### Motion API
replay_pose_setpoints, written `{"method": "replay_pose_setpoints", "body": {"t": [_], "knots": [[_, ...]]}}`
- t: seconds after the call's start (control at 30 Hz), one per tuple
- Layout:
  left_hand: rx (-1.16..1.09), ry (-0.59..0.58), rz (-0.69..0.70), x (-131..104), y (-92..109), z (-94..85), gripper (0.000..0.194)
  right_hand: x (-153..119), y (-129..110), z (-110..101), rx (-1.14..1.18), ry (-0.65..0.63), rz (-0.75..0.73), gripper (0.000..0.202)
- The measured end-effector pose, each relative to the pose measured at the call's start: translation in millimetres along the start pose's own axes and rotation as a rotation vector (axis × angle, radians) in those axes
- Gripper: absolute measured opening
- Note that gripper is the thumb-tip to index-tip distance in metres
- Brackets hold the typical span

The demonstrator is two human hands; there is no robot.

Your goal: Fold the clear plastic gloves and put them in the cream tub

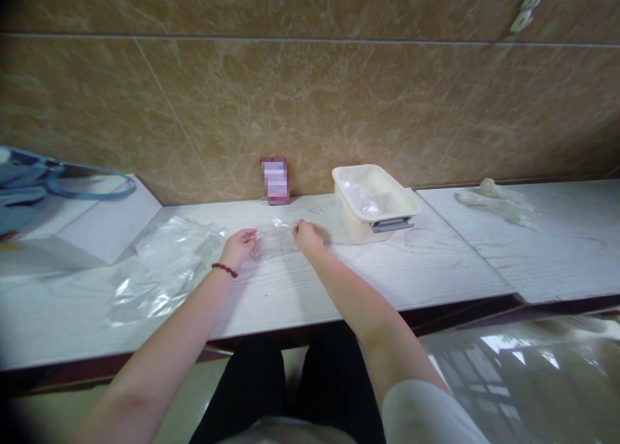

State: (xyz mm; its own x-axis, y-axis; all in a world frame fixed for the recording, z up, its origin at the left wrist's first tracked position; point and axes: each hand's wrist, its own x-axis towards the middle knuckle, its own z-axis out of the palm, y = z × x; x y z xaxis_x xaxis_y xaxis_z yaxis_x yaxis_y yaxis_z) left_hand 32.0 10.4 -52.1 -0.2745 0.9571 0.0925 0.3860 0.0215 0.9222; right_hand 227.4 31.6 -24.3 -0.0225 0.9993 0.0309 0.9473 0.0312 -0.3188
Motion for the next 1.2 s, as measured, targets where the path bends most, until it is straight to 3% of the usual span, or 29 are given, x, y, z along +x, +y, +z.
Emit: {"method": "replay_pose_setpoints", "body": {"t": [0.1, 0.4, 0.6, 0.7, 0.83, 0.97, 1.2], "knots": [[-0.003, 0.005, -0.044, 1.6, -2.2, 0.1, 0.022, -1.9, 2.0, 1.8, -0.043, 0.023, 0.002, 0.027], [0.061, 0.005, -0.04, 1.1, -1.6, -0.4, 0.025, 1.0, 6.8, 2.1, -0.067, 0.023, 0.032, 0.03], [0.056, 0.05, -0.014, 2.5, -0.7, -5.2, 0.027, 1.0, 7.0, 1.3, -0.071, 0.01, 0.043, 0.028], [0.044, 0.128, -0.003, 5.0, -4.1, -8.5, 0.025, -0.6, 7.1, 1.7, -0.062, 0.049, 0.017, 0.024], [-0.239, 0.259, -0.164, 5.2, 1.6, -9.1, 0.02, -1.6, 8.5, 3.7, -0.065, 0.21, -0.072, 0.022], [-0.605, 0.237, -0.277, 1.2, 15.0, -8.2, 0.016, 2.1, 10.9, 8.5, -0.018, 0.193, -0.07, 0.03], [-0.64, 0.186, -0.28, 4.4, 16.6, -4.4, 0.018, 7.9, 14.0, 13.7, 0.101, 0.135, -0.136, 0.038]]}}
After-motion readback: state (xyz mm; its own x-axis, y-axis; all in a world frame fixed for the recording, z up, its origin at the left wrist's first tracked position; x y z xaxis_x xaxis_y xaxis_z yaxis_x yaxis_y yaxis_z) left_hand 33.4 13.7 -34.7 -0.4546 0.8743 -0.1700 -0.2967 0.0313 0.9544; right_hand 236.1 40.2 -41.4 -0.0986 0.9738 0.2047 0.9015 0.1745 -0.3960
